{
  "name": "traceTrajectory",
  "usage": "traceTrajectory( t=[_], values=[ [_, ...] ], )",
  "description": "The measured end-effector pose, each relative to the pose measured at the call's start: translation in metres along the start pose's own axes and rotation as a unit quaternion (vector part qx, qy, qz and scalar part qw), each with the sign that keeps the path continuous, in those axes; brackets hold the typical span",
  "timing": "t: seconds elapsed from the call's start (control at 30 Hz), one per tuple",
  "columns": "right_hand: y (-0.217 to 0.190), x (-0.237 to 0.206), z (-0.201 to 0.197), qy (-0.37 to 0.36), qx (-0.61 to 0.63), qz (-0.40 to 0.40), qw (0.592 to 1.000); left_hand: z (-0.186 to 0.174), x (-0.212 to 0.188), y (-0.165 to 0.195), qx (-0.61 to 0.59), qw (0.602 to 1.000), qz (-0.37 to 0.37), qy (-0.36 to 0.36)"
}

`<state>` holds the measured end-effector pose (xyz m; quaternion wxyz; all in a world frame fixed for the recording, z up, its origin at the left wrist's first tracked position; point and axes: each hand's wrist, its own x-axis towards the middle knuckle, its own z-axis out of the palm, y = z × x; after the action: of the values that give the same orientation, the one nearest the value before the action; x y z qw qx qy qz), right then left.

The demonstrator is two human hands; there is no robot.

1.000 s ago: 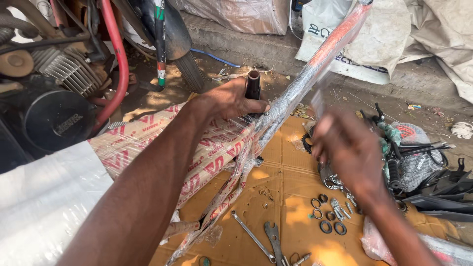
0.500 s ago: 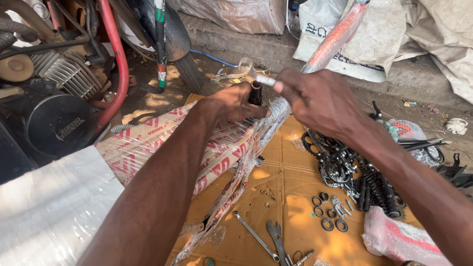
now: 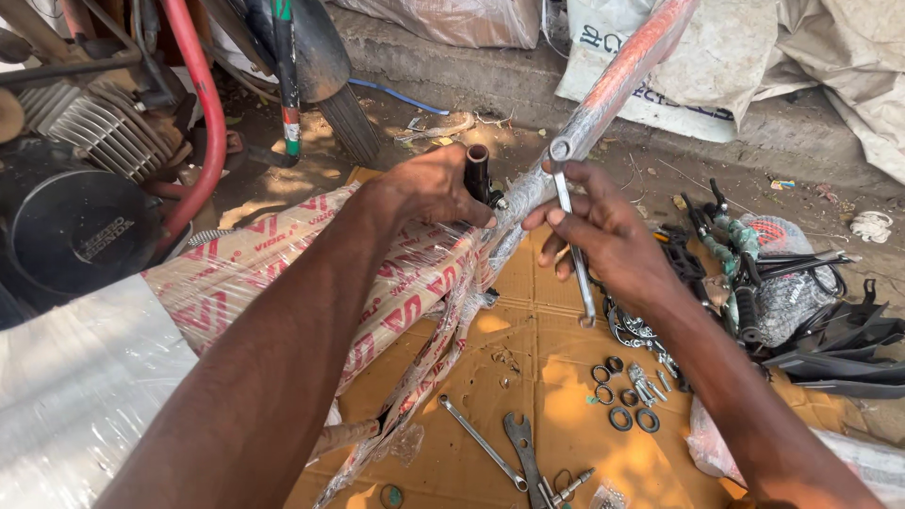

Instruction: The person assembles a bicycle frame by inserting a headset cup, tightening a bolt with a wrench, and applying grease to a bearing. The person then places the bearing into the headset cup.

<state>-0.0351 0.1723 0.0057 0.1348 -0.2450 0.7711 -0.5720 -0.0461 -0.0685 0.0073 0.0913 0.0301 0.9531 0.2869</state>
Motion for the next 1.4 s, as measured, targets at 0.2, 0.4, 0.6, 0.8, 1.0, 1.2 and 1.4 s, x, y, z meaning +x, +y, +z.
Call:
traceTrajectory(
  t=[0.2, 0.4, 0.6, 0.8, 1.0, 1.2, 1.4],
  values=[
    [0.051, 0.005, -0.001, -0.004, 0.167, 0.065, 0.984, 0.004, 0.004, -0.002, -0.037, 0.999, -0.036, 0.002],
    [0.056, 0.015, -0.005, 0.027, 0.08, 0.075, 0.994, 0.007, 0.008, -0.003, -0.047, 0.999, 0.008, 0.017],
    [-0.007, 0.012, -0.003, 0.091, -0.268, -0.249, 0.926, 0.009, 0.013, -0.005, -0.019, 1.0, 0.015, 0.0],
    [-0.06, 0.039, 0.014, 0.037, -0.355, -0.506, 0.785, 0.007, 0.008, 0.002, -0.04, 0.999, 0.008, -0.004],
    [-0.038, 0.044, 0.004, 0.097, -0.285, -0.321, 0.898, 0.002, -0.002, 0.009, 0.005, 0.999, -0.025, -0.036],
    [0.021, 0.031, -0.007, -0.007, -0.171, -0.192, 0.966, -0.004, -0.013, 0.013, -0.043, 0.999, -0.028, -0.005],
    [0.061, 0.026, 0.024, 0.114, -0.231, -0.179, 0.949, -0.001, -0.009, 0.01, -0.021, 0.997, -0.07, -0.015]
  ],
)
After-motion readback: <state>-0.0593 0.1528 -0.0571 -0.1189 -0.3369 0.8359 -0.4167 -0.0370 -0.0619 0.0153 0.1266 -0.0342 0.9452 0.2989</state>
